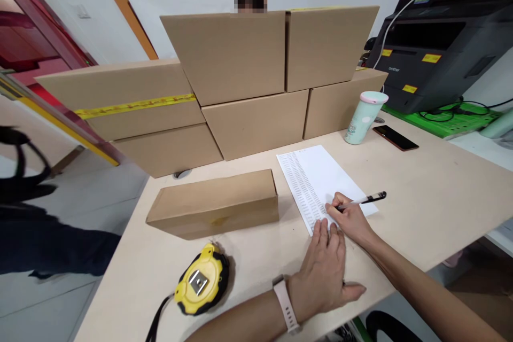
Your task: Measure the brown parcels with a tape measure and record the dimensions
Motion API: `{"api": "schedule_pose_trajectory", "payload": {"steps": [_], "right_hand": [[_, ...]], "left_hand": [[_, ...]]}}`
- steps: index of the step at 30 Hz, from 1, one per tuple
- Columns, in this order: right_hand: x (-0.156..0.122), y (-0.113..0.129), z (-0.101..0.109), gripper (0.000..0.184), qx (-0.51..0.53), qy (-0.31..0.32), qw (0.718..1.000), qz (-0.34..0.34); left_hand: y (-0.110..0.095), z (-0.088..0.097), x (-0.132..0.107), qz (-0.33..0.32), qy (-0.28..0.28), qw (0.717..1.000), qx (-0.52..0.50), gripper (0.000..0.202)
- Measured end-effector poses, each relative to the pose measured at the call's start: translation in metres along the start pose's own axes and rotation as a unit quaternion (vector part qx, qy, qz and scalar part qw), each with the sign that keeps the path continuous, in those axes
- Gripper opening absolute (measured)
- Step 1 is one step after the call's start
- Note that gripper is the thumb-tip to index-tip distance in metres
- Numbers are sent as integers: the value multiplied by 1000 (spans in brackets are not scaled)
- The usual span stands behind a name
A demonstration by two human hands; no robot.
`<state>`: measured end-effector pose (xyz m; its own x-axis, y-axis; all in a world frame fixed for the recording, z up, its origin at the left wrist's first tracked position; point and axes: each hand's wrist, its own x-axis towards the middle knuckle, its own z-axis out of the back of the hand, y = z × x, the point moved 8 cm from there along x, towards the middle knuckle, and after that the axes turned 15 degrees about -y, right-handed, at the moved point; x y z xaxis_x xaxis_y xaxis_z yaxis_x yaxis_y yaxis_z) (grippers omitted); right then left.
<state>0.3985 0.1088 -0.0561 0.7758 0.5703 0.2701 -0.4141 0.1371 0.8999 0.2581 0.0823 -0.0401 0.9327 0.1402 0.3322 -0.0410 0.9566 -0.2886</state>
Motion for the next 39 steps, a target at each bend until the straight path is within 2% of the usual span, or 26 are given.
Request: {"api": "schedule_pose_trajectory", "payload": {"steps": [32,39], "right_hand": [[1,1,1,28,-20,-3,1000,10],[2,0,5,28,-22,-23,999,10]], "left_hand": [[0,-1,-1,-2,-15,1000,17,92],[0,0,-1,-6,-13,1000,13,92]]}}
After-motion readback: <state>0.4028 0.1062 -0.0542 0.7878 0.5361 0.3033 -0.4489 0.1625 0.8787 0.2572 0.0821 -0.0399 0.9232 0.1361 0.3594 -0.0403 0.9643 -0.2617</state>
